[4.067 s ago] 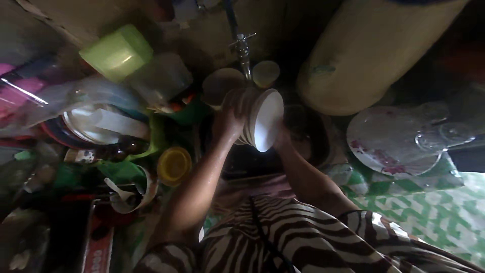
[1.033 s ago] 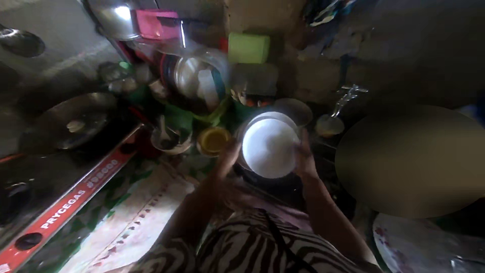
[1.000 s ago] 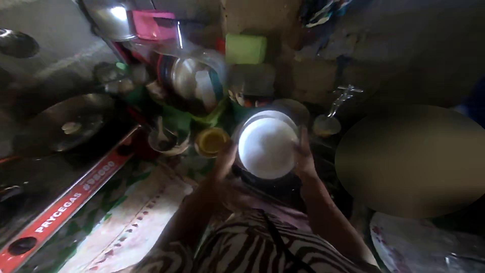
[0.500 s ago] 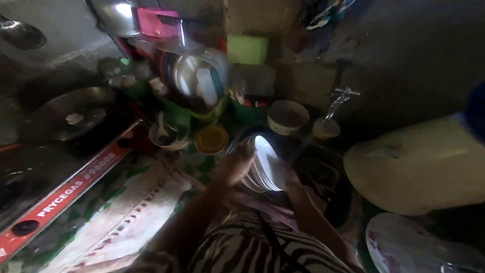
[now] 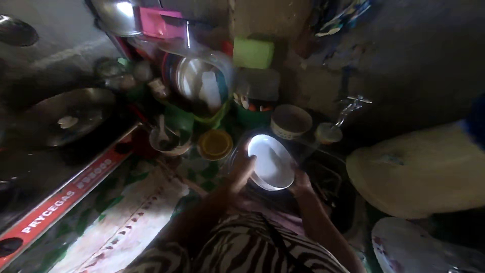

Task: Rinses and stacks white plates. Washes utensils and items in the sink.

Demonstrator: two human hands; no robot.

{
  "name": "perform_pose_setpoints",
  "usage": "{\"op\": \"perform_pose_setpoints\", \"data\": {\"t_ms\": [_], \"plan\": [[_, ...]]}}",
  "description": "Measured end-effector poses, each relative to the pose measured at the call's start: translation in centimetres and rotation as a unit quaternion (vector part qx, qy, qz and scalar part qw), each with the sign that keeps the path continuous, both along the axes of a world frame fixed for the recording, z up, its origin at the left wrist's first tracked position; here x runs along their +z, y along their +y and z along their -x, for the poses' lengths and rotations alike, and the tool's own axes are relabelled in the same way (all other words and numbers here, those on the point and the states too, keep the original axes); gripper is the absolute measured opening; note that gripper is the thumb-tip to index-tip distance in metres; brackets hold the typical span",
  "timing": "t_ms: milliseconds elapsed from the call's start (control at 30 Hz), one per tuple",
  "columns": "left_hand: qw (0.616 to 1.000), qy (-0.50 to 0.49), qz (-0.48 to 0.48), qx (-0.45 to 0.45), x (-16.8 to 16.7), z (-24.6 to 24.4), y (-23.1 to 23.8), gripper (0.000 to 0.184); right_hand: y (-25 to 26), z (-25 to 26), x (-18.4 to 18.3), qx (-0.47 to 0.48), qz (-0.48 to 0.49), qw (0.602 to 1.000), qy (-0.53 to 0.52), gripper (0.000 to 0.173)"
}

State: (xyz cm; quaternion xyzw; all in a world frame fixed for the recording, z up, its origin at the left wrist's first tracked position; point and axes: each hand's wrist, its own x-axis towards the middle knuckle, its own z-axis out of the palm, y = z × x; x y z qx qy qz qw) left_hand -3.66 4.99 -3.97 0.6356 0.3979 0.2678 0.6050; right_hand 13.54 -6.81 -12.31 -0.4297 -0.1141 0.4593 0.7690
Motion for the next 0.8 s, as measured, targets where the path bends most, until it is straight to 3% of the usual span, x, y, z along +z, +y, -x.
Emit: {"op": "perform_pose_setpoints", "data": {"t_ms": [67,100,167,233,267,333,400,433,500,533,600,667,700,800], "plan": [[0.999,-0.005,0.025,0.024,-0.7,0.8,1.9,0.038,0.7,0.0,2.8,-0.037,0.063,0.996,-0.045,0.037],[1.0,-0.001,0.014,0.018,-0.8,1.1,2.5,0.035,1.3,0.3,4.4,-0.039,0.103,0.99,-0.088,0.038],[1.0,0.0,0.016,-0.013,-1.1,1.5,4.0,0.039,2.5,0.6,6.2,-0.018,0.15,0.977,-0.154,0.041],[0.996,-0.012,0.045,-0.071,-1.6,2.3,5.7,0.049,3.4,0.5,6.0,0.017,0.153,0.974,-0.166,0.046],[0.993,-0.011,0.012,-0.114,-1.8,3.1,6.4,0.054,3.9,0.6,5.7,0.021,0.154,0.975,-0.159,0.045],[0.96,0.024,-0.172,-0.22,-2.0,5.4,7.9,0.066,4.9,1.3,5.2,0.002,0.156,0.976,-0.15,0.044],[0.868,-0.006,-0.412,-0.276,-3.3,7.6,9.0,0.077,5.7,2.4,4.8,-0.035,0.164,0.976,-0.142,0.042],[0.822,-0.028,-0.488,-0.294,-3.7,8.3,9.7,0.079,6.3,3.0,4.7,-0.053,0.167,0.975,-0.135,0.041],[0.767,-0.07,-0.561,-0.303,-4.2,9.3,11.6,0.063,7.9,4.8,5.6,-0.07,0.175,0.975,-0.118,0.039],[0.757,-0.103,-0.581,-0.281,-4.3,9.5,12.7,0.043,8.8,5.7,6.4,-0.066,0.173,0.977,-0.11,0.036],[0.743,-0.156,-0.607,-0.235,-3.3,10.3,15.2,0.022,11.0,7.3,7.7,-0.028,0.131,0.987,-0.089,0.034],[0.745,-0.131,-0.622,-0.203,-1.8,12.2,17.9,0.013,13.3,8.8,9.5,0.015,0.091,0.992,-0.086,0.042],[0.767,-0.109,-0.608,-0.174,-1.5,13.5,19.0,0.015,14.4,9.5,10.7,0.036,0.092,0.991,-0.094,0.049],[0.889,-0.078,-0.449,-0.033,-1.0,17.3,21.6,0.04,17.0,10.4,12.9,0.12,0.1,0.976,-0.151,0.058]]}}
